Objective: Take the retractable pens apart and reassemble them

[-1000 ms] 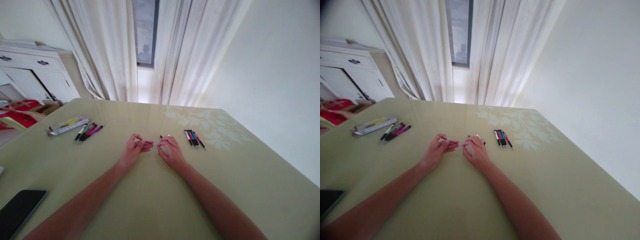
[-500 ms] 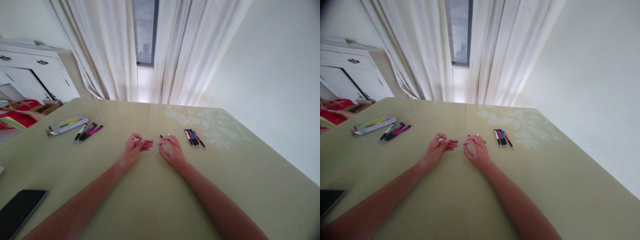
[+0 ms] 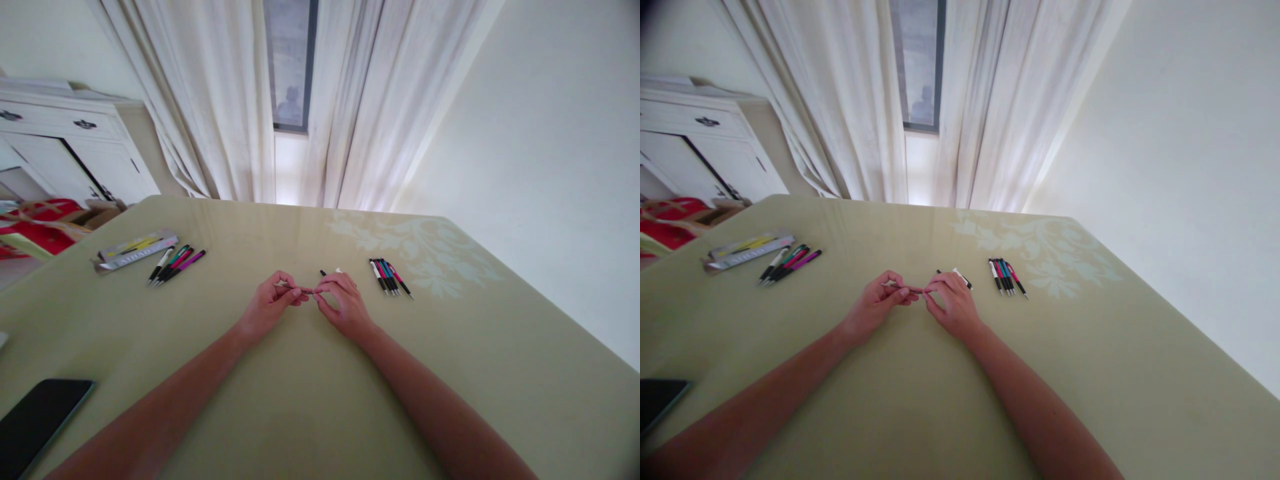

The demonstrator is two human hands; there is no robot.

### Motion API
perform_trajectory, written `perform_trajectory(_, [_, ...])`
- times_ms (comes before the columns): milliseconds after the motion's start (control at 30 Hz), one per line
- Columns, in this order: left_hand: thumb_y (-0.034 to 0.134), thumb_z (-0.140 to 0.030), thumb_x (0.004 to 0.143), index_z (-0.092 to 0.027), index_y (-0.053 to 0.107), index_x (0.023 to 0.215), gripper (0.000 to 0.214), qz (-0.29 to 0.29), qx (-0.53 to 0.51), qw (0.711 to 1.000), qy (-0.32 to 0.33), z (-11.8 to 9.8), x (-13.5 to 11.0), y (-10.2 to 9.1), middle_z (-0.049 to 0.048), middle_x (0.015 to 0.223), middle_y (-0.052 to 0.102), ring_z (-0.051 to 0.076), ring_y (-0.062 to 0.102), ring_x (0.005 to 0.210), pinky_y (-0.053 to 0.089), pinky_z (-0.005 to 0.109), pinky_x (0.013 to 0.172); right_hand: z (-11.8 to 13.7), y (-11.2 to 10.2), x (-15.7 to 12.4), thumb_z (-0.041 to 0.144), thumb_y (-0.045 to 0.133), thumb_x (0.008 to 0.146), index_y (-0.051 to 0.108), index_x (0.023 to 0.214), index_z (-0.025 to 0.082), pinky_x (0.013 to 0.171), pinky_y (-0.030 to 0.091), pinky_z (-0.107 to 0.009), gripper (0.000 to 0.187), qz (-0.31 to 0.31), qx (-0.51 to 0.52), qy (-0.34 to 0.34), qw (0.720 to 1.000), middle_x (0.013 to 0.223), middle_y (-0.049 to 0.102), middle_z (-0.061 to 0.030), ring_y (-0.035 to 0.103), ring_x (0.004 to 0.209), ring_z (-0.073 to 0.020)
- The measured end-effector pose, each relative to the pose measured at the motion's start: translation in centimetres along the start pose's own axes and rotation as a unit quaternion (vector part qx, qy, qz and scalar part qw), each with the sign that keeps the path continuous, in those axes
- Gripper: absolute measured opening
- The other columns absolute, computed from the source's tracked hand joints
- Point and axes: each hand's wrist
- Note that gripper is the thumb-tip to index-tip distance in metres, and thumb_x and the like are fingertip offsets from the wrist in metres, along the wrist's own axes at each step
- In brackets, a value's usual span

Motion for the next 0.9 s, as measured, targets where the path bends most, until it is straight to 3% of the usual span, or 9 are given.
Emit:
perform_trajectory(133, [0.074,-0.043,0.087,-0.021,0.047,0.095,0.036,-0.045,-0.012,0.999,0.017,0.1,0.2,0.0,0.0087,0.094,0.079,0.019,0.076,0.083,0.059,0.031,0.075,-0.6,0.3,0.0,0.027,0.055,0.098,0.067,0.107,0.020,0.096,0.044,-0.043,0.016,-0.046,-0.098,0.104,0.989,0.110,0.066,-0.0106,0.058,0.105,-0.0257])
perform_trajectory(233, [0.075,-0.042,0.086,-0.021,0.048,0.097,0.036,-0.075,-0.019,0.997,0.025,0.1,0.3,0.0,0.0083,0.097,0.079,0.018,0.075,0.082,0.058,0.030,0.073,-1.2,0.7,-0.1,0.026,0.059,0.095,0.069,0.102,0.019,0.091,0.043,-0.045,0.013,-0.017,-0.186,0.164,0.969,0.115,0.064,-0.0128,0.055,0.105,-0.0294])
perform_trajectory(367, [0.075,-0.042,0.086,-0.020,0.049,0.101,0.037,-0.093,-0.029,0.995,0.026,0.2,0.3,0.1,0.0076,0.097,0.077,0.019,0.075,0.085,0.058,0.030,0.073,-1.7,1.0,-0.2,0.024,0.063,0.092,0.069,0.096,0.020,0.089,0.042,-0.045,0.009,0.020,-0.219,0.182,0.958,0.113,0.063,-0.0125,0.055,0.105,-0.0303])
perform_trajectory(500, [0.073,-0.045,0.086,-0.021,0.049,0.113,0.043,-0.129,-0.062,0.989,0.033,0.5,0.6,-0.2,0.0050,0.097,0.074,0.021,0.075,0.091,0.058,0.031,0.075,-1.7,1.0,-0.1,0.022,0.063,0.091,0.069,0.090,0.021,0.089,0.044,-0.043,0.006,-0.001,-0.172,0.159,0.972,0.106,0.063,-0.0098,0.056,0.101,-0.0273])
perform_trajectory(633, [0.072,-0.045,0.087,-0.023,0.049,0.116,0.043,-0.179,-0.096,0.978,0.050,0.6,0.9,-0.7,0.0020,0.097,0.071,0.019,0.074,0.095,0.059,0.031,0.080,-1.1,0.7,0.1,0.024,0.064,0.091,0.069,0.096,0.022,0.094,0.046,-0.039,0.007,-0.016,-0.062,0.073,0.995,0.103,0.063,-0.0076,0.058,0.101,-0.0230])
perform_trajectory(767, [0.075,-0.045,0.085,-0.023,0.050,0.112,0.043,-0.152,-0.102,0.982,0.040,0.3,0.8,-0.7,0.0022,0.096,0.072,0.019,0.075,0.094,0.059,0.034,0.086,-0.5,0.4,0.1,0.027,0.061,0.094,0.069,0.098,0.024,0.095,0.047,-0.040,0.009,0.003,-0.029,0.035,0.999,0.104,0.065,-0.0076,0.060,0.101,-0.0224])
perform_trajectory(900, [0.078,-0.044,0.083,-0.021,0.053,0.108,0.042,-0.119,-0.095,0.988,0.019,0.1,0.6,-0.4,0.0043,0.097,0.075,0.018,0.075,0.091,0.060,0.031,0.082,-0.3,0.3,0.0,0.029,0.061,0.095,0.069,0.098,0.025,0.097,0.047,-0.041,0.010,0.002,-0.019,0.033,0.999,0.104,0.066,-0.0072,0.061,0.101,-0.0220])
Point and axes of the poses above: each hand's wrist, its own x-axis towards the middle knuckle, its own y-axis out of the palm, z = x × y
